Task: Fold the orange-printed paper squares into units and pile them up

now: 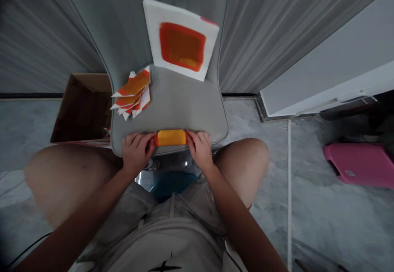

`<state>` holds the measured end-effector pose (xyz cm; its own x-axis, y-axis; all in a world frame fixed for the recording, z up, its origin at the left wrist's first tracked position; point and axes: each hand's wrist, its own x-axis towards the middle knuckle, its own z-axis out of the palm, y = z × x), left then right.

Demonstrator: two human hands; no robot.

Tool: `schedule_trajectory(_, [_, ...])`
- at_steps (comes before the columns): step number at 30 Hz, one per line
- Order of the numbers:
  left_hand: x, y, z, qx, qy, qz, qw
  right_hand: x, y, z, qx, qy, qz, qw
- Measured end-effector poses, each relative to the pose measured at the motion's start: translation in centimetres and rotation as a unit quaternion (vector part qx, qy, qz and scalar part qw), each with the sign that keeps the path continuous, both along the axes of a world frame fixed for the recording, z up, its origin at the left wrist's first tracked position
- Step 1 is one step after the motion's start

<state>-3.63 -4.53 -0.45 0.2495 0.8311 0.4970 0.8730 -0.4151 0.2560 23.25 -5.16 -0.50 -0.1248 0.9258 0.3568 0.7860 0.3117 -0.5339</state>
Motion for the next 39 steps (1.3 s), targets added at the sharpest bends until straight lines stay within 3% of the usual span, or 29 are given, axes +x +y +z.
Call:
schedule_trajectory(2, [0.0,0.2,0.2,0.007,-0.005,-0.05,0.999,0.1,0.0,-0.2,0.0,-0.021,0.006,1.0])
schedule_trajectory(6, [0.3,0.7,0.9,-0.03,0.021,-0.211,0.977,0.2,0.0,-0.6,-0.008,-0.061,0.004,0.998])
schedule_trajectory(8, [0.4,0.9,1.1,-0.051,0.032,-0.241,0.969,0.1,-0.1,-0.8,-0.008,-0.073,0.001,0.997])
schedule_trajectory(14, [0.2,0.3,0.9,-0.07,0.023,-0.237,0.969,-0.2,-0.9,-0.6,0.004,-0.081,-0.001,0.997])
schedule_trajectory(19, [-0.5,-0.8,0.8,-0.058,0.055,-0.23,0.97,0.9,-1.9,0.6,-0.001,-0.104,0.108,0.989])
schedule_trajectory(23, [-1.1,-2.0,1.8,-0.048,0.034,-0.218,0.974,1.8,-2.8,1.6,0.008,-0.079,0.117,0.99])
schedule_trajectory(27, [-1.1,-4.0,3.7,-0.061,-0.004,-0.227,0.972,2.6,-3.3,3.6,-0.003,0.015,0.144,0.989])
schedule_trajectory(32, [-0.8,-7.6,6.7,-0.235,-0.031,-0.207,0.949,4.3,-3.8,7.6,-0.174,0.127,0.236,0.947])
schedule_trajectory(39, [2.2,-9.3,9.9,-0.507,-0.123,-0.165,0.837,4.1,-3.3,11.5,-0.33,0.091,0.303,0.89])
